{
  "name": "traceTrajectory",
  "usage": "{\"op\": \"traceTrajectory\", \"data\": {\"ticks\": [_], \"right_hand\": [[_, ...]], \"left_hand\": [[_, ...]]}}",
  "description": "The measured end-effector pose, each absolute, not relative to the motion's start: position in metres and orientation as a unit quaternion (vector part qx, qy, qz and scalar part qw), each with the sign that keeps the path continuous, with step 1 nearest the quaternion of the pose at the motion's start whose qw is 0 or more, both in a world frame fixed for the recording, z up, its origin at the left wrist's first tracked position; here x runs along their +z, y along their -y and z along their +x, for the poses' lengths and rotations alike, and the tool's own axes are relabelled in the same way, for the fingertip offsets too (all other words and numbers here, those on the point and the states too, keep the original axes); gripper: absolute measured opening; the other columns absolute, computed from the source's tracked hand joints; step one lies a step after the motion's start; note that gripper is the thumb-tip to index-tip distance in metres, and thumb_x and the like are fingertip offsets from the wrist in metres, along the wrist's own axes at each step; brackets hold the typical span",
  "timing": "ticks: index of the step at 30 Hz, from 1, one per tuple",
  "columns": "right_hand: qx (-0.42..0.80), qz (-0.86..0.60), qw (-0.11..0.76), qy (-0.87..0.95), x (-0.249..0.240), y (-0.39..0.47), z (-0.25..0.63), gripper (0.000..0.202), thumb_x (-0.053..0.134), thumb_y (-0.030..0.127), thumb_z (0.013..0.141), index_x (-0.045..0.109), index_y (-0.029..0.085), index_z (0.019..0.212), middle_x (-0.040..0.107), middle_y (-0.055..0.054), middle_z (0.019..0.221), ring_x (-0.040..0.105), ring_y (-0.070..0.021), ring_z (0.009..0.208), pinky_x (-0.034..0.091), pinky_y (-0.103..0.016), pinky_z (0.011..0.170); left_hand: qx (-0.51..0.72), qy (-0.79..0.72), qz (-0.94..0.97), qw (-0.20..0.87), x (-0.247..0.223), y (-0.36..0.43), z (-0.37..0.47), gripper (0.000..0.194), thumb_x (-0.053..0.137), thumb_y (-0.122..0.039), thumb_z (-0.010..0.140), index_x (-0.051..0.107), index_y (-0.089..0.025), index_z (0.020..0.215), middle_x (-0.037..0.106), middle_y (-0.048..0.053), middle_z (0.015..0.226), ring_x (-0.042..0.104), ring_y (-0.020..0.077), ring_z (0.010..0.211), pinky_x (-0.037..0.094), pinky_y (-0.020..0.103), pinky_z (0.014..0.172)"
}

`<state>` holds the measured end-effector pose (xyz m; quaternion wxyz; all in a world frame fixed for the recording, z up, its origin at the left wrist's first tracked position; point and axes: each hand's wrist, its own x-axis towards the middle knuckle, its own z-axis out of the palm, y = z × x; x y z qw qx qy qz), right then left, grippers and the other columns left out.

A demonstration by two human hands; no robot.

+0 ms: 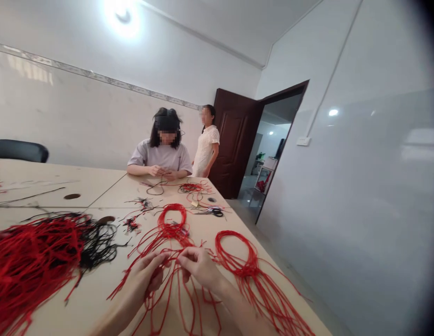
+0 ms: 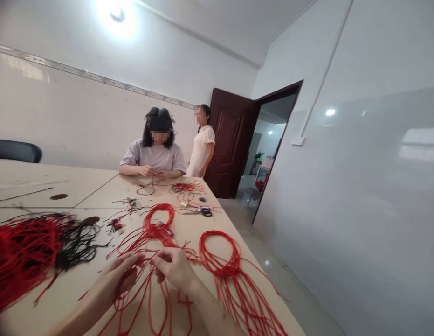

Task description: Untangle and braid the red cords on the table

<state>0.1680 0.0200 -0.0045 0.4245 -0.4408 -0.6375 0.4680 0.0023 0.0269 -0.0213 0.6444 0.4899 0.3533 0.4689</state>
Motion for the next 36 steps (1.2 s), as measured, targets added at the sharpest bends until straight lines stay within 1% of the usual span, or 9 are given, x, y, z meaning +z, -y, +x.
{"op": "traceTrajectory", "data": {"ticks": [1, 3, 7, 11, 16, 20, 23, 31, 36], "right_hand": [[0.458, -0.448, 0.422, 0.641, -0.004, -0.017, 0.168, 0.03, 0.058, 0.045, 0.076, 0.056, 0.015, 0.069, 0.05, 0.003, 0.052, 0.047, -0.0079, 0.044, 0.037, -0.02, 0.045], [0.462, -0.45, 0.42, 0.638, -0.002, -0.012, 0.169, 0.03, 0.058, 0.045, 0.077, 0.057, 0.015, 0.071, 0.049, 0.004, 0.053, 0.046, -0.0081, 0.045, 0.037, -0.021, 0.047], [0.425, -0.457, 0.411, 0.664, -0.002, -0.013, 0.173, 0.03, 0.054, 0.043, 0.081, 0.058, 0.015, 0.074, 0.05, 0.003, 0.055, 0.046, -0.0092, 0.049, 0.036, -0.022, 0.05], [0.45, -0.438, 0.414, 0.658, 0.0, -0.009, 0.174, 0.032, 0.048, 0.046, 0.085, 0.056, 0.016, 0.077, 0.053, 0.002, 0.059, 0.049, -0.01, 0.053, 0.039, -0.024, 0.055], [0.437, -0.43, 0.432, 0.662, 0.005, -0.007, 0.172, 0.028, 0.057, 0.043, 0.081, 0.06, 0.015, 0.082, 0.055, 0.001, 0.064, 0.049, -0.0098, 0.058, 0.041, -0.023, 0.057], [0.429, -0.444, 0.435, 0.655, 0.007, -0.006, 0.171, 0.025, 0.055, 0.039, 0.082, 0.06, 0.015, 0.076, 0.056, 0.001, 0.066, 0.052, -0.0102, 0.06, 0.043, -0.023, 0.06], [0.428, -0.446, 0.433, 0.656, 0.008, -0.006, 0.171, 0.024, 0.055, 0.038, 0.081, 0.059, 0.015, 0.074, 0.055, 0.002, 0.063, 0.051, -0.0099, 0.058, 0.041, -0.022, 0.057], [0.424, -0.428, 0.432, 0.671, 0.007, -0.004, 0.172, 0.027, 0.054, 0.042, 0.082, 0.059, 0.015, 0.078, 0.056, 0.001, 0.065, 0.053, -0.0108, 0.059, 0.043, -0.023, 0.059], [0.413, -0.419, 0.427, 0.686, 0.003, -0.005, 0.172, 0.024, 0.054, 0.039, 0.082, 0.058, 0.016, 0.077, 0.057, 0.0, 0.067, 0.052, -0.0107, 0.059, 0.043, -0.023, 0.059]], "left_hand": [[0.462, -0.349, 0.503, 0.641, -0.019, -0.024, 0.002, 0.036, 0.06, -0.05, 0.076, 0.05, -0.015, 0.071, 0.023, -0.011, 0.045, 0.017, 0.0041, 0.04, 0.011, 0.019, 0.039], [0.449, -0.344, 0.525, 0.636, -0.016, -0.019, 0.002, 0.034, 0.061, -0.047, 0.076, 0.052, -0.015, 0.074, 0.024, -0.01, 0.048, 0.019, 0.0041, 0.04, 0.01, 0.019, 0.04], [0.449, -0.365, 0.509, 0.637, -0.016, -0.02, 0.003, 0.032, 0.064, -0.044, 0.074, 0.054, -0.014, 0.072, 0.029, -0.009, 0.05, 0.023, 0.004, 0.042, 0.015, 0.019, 0.042], [0.447, -0.367, 0.509, 0.638, -0.016, -0.02, 0.003, 0.03, 0.063, -0.042, 0.076, 0.055, -0.014, 0.073, 0.031, -0.008, 0.052, 0.023, 0.0042, 0.043, 0.016, 0.02, 0.043], [0.426, -0.359, 0.523, 0.645, -0.014, -0.018, 0.003, 0.031, 0.062, -0.043, 0.077, 0.055, -0.013, 0.073, 0.03, -0.008, 0.052, 0.023, 0.0045, 0.045, 0.014, 0.021, 0.044], [0.411, -0.361, 0.53, 0.647, -0.012, -0.016, 0.004, 0.03, 0.062, -0.042, 0.078, 0.056, -0.013, 0.072, 0.03, -0.007, 0.05, 0.023, 0.0046, 0.044, 0.013, 0.022, 0.044], [0.411, -0.361, 0.532, 0.647, -0.012, -0.016, 0.004, 0.027, 0.063, -0.039, 0.077, 0.055, -0.014, 0.071, 0.031, -0.007, 0.052, 0.024, 0.0046, 0.045, 0.014, 0.022, 0.044], [0.416, -0.342, 0.535, 0.651, -0.013, -0.016, 0.002, 0.03, 0.058, -0.04, 0.081, 0.052, -0.014, 0.068, 0.033, -0.006, 0.05, 0.024, 0.0049, 0.045, 0.015, 0.023, 0.045], [0.426, -0.348, 0.543, 0.634, -0.011, -0.014, 0.004, 0.029, 0.061, -0.04, 0.079, 0.049, -0.015, 0.071, 0.033, -0.007, 0.053, 0.025, 0.0045, 0.046, 0.016, 0.02, 0.044]]}}
